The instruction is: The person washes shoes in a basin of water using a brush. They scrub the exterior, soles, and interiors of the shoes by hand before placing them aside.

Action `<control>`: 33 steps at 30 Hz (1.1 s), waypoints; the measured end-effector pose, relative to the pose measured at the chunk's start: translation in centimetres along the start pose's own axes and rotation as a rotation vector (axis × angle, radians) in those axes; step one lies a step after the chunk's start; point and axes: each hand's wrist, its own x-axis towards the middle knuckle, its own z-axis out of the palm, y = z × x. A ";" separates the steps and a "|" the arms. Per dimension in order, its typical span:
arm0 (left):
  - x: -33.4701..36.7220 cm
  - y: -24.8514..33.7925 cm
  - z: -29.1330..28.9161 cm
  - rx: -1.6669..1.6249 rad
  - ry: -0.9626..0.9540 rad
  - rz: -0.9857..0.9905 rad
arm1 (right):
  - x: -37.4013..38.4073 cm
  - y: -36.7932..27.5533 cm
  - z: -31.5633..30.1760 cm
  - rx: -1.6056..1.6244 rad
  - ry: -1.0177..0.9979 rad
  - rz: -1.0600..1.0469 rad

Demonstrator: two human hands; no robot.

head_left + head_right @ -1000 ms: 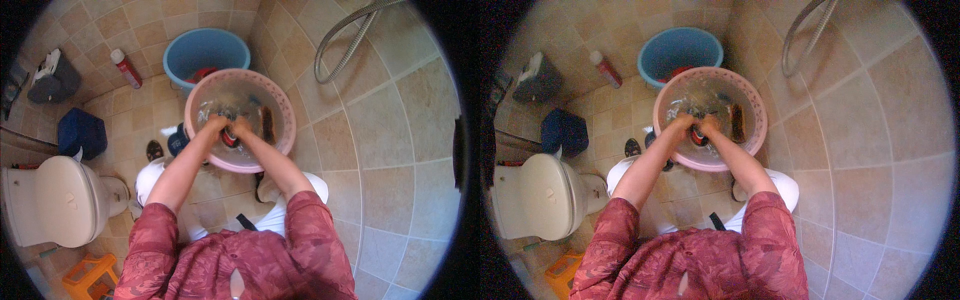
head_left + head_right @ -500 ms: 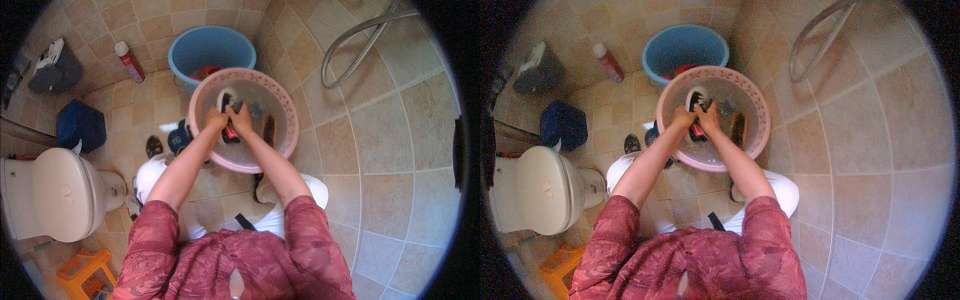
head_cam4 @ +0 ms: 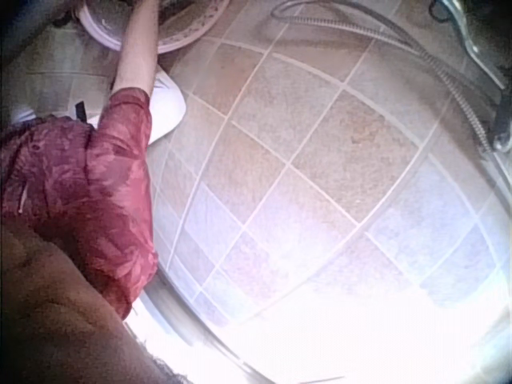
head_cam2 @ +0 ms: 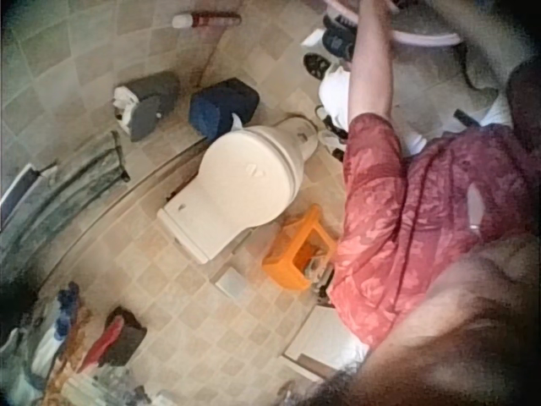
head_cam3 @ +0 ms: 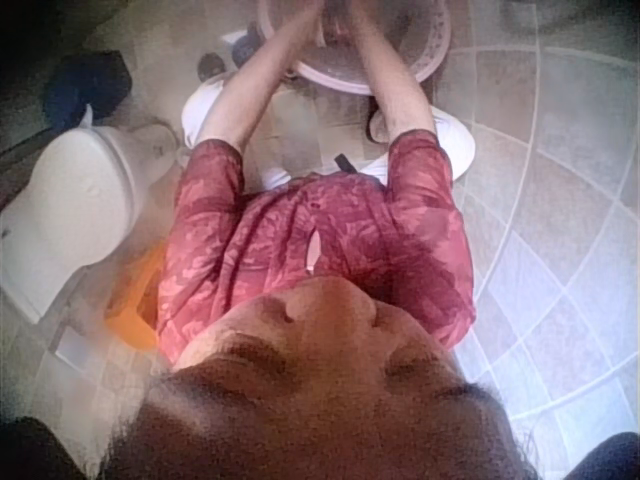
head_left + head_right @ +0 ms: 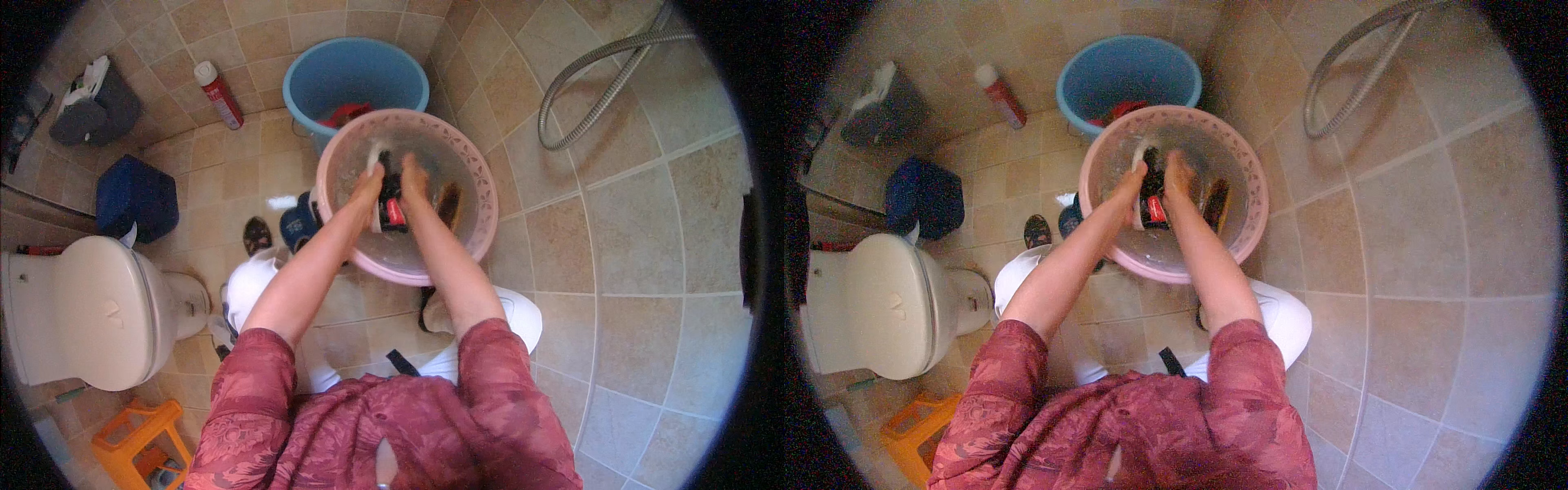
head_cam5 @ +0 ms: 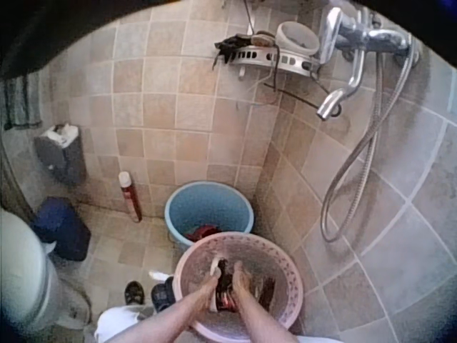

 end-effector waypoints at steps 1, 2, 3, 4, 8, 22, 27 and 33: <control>0.9 -0.5 -0.2 0.106 0.011 0.057 | -0.2 -0.5 0.5 -0.057 -0.152 0.003; 0.7 -0.6 0.4 0.105 -0.001 0.047 | 0.0 -0.3 0.1 -0.115 -0.288 0.015; 0.1 -0.4 1.0 -0.011 -0.068 -0.026 | -1.9 -1.6 0.0 -0.441 -0.323 -0.206; -0.5 -0.2 1.8 -0.127 -0.131 -0.101 | 0.0 0.1 -0.6 -0.754 -0.165 -0.174; 0.0 -0.4 0.3 0.067 -0.101 -0.017 | -1.5 -0.7 0.7 -0.852 -0.151 -0.148; -1.9 -0.5 5.2 0.367 -0.046 0.243 | 12.4 5.5 -8.4 -0.269 0.018 -0.077; 0.8 -0.3 -0.7 0.366 0.149 0.141 | 3.5 3.2 -0.3 -0.089 -0.047 -0.007; -0.8 -0.1 -0.1 0.055 0.018 0.012 | -5.3 -2.7 0.3 -0.752 -0.368 -0.009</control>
